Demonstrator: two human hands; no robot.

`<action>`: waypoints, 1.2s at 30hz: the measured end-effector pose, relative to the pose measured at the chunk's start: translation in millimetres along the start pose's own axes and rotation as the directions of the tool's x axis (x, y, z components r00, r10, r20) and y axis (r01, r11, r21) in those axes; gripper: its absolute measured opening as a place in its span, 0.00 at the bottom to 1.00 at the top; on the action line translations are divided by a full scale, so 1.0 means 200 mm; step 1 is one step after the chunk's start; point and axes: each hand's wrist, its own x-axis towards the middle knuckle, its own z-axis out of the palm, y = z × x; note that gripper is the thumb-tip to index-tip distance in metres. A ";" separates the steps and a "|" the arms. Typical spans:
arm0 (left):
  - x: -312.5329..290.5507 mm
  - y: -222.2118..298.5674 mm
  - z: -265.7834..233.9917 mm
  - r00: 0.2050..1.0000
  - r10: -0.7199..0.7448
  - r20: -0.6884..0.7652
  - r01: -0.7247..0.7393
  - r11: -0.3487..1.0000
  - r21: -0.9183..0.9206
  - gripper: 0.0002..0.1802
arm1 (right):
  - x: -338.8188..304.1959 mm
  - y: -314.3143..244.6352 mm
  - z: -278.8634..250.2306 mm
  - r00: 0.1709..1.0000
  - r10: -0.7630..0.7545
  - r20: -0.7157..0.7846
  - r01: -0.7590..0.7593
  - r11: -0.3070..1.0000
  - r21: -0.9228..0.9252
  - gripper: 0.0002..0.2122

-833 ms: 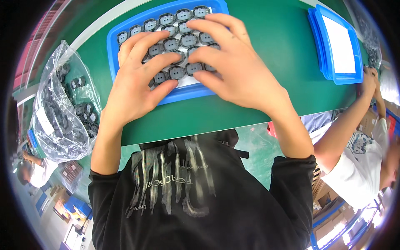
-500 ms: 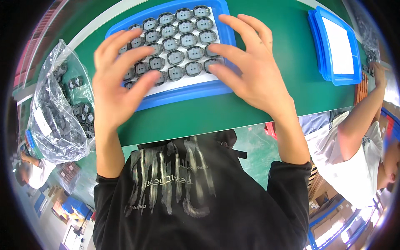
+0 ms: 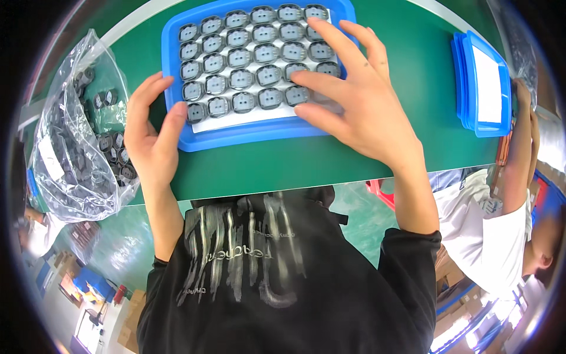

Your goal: Sorting small gray plastic components from a bag and arranging them into a blue tray.

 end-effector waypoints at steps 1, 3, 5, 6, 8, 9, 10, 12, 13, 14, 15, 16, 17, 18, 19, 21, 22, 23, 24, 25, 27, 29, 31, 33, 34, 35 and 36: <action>-0.01 0.01 0.00 0.999 -0.002 0.039 0.002 1.000 0.014 0.26 | 0.00 0.00 0.00 1.000 0.006 0.008 -0.006 1.000 0.010 0.16; 0.00 0.02 -0.03 0.997 0.035 0.071 -0.039 0.998 0.057 0.30 | 0.01 0.00 0.00 1.000 -0.001 0.018 0.000 1.000 0.023 0.16; 0.00 0.01 -0.04 0.987 0.061 0.147 -0.078 0.990 0.115 0.42 | 0.02 0.00 -0.01 1.000 -0.004 0.026 0.003 0.999 0.033 0.16; 0.00 0.02 -0.03 0.988 0.059 0.144 -0.076 0.991 0.113 0.42 | 0.02 0.01 -0.01 1.000 0.003 0.024 -0.004 0.999 0.044 0.16; 0.01 0.05 -0.03 0.983 0.061 0.174 -0.090 0.982 0.165 0.43 | 0.03 0.00 0.00 1.000 0.009 0.024 -0.010 0.999 0.052 0.16; 0.00 0.05 -0.02 0.983 0.059 0.171 -0.087 0.983 0.162 0.43 | 0.03 0.00 0.00 1.000 0.005 0.017 -0.006 0.999 0.046 0.17; 0.00 0.04 -0.02 0.985 0.031 0.172 -0.060 0.984 0.169 0.43 | 0.03 0.00 0.00 1.000 0.001 0.010 -0.002 0.999 0.040 0.17; 0.00 0.04 -0.01 0.985 0.001 0.172 -0.031 0.984 0.174 0.44 | 0.04 -0.02 0.00 1.000 -0.006 -0.001 0.006 1.000 0.027 0.19; 0.00 0.04 -0.01 0.985 -0.003 0.173 -0.028 0.984 0.178 0.44 | 0.05 -0.03 0.01 1.000 -0.013 -0.016 0.013 1.000 0.016 0.21; 0.00 0.04 -0.01 0.985 -0.007 0.175 -0.026 0.983 0.183 0.43 | 0.05 -0.04 0.02 1.000 -0.014 -0.013 0.014 1.000 0.015 0.21; 0.00 0.04 -0.01 0.985 -0.009 0.175 -0.024 0.983 0.181 0.43 | 0.07 -0.06 0.02 1.000 -0.022 -0.022 0.021 0.999 -0.026 0.23; 0.00 0.04 -0.01 0.984 -0.004 0.177 -0.026 0.985 0.170 0.43 | 0.08 -0.08 0.03 0.999 -0.030 -0.030 0.028 0.997 -0.067 0.26; 0.00 0.04 -0.01 0.984 0.000 0.178 -0.029 0.987 0.159 0.43 | 0.10 -0.09 0.03 0.999 -0.030 -0.027 0.028 0.997 -0.068 0.26; 0.00 0.04 -0.01 0.984 0.001 0.178 -0.029 0.987 0.157 0.43 | 0.12 -0.11 0.03 0.999 -0.036 -0.011 0.035 0.995 -0.095 0.28; 0.00 0.04 -0.01 0.984 0.004 0.179 -0.032 0.988 0.151 0.43 | 0.13 -0.11 0.03 0.999 -0.042 0.006 0.043 0.992 -0.123 0.29; 0.00 0.04 -0.01 0.984 0.009 0.179 -0.035 0.989 0.142 0.42 | 0.13 -0.10 0.04 0.999 -0.048 0.006 0.048 0.993 -0.108 0.30; 0.00 0.04 -0.01 0.983 0.010 0.181 -0.036 0.989 0.144 0.42 | 0.13 -0.09 0.04 0.998 -0.055 0.006 0.055 0.994 -0.091 0.30; 0.00 0.04 -0.01 0.983 0.010 0.183 -0.038 0.989 0.145 0.42 | 0.13 -0.09 0.04 0.998 -0.055 0.008 0.056 0.994 -0.095 0.30; 0.00 0.04 -0.01 0.984 0.010 0.180 -0.035 0.989 0.141 0.42 | 0.12 -0.09 0.04 0.999 -0.043 0.003 0.043 0.997 -0.071 0.30; 0.00 0.04 -0.02 0.984 0.013 0.176 -0.039 0.989 0.144 0.42 | 0.12 -0.08 0.03 1.000 -0.030 -0.002 0.030 0.998 -0.046 0.31; 0.00 0.04 -0.02 0.985 0.018 0.170 -0.042 0.989 0.139 0.42 | 0.10 -0.08 0.00 1.000 -0.013 0.000 0.013 0.998 -0.062 0.31; 0.00 0.04 -0.03 0.984 0.033 0.178 -0.062 0.985 0.162 0.40 | 0.08 -0.05 -0.03 1.000 0.007 0.000 -0.007 0.997 -0.080 0.31; 0.00 0.03 -0.02 0.984 0.043 0.171 -0.068 0.988 0.142 0.41 | 0.06 -0.03 -0.03 1.000 0.026 -0.009 -0.027 0.995 -0.091 0.33; 0.00 0.02 -0.02 0.985 0.054 0.166 -0.075 0.990 0.123 0.41 | 0.05 -0.02 -0.01 0.999 0.038 -0.012 -0.039 0.996 -0.078 0.33; 0.00 0.02 -0.02 0.984 0.063 0.165 -0.084 0.989 0.120 0.41 | 0.05 -0.01 -0.01 0.999 0.048 -0.016 -0.049 0.997 -0.060 0.34; 0.00 0.01 -0.02 0.984 0.073 0.164 -0.093 0.989 0.116 0.41 | 0.05 -0.01 -0.01 0.999 0.052 -0.016 -0.053 0.997 -0.064 0.34; 0.00 0.01 -0.02 0.984 0.073 0.164 -0.092 0.989 0.115 0.41 | 0.05 -0.01 -0.01 0.998 0.057 -0.017 -0.057 0.997 -0.059 0.34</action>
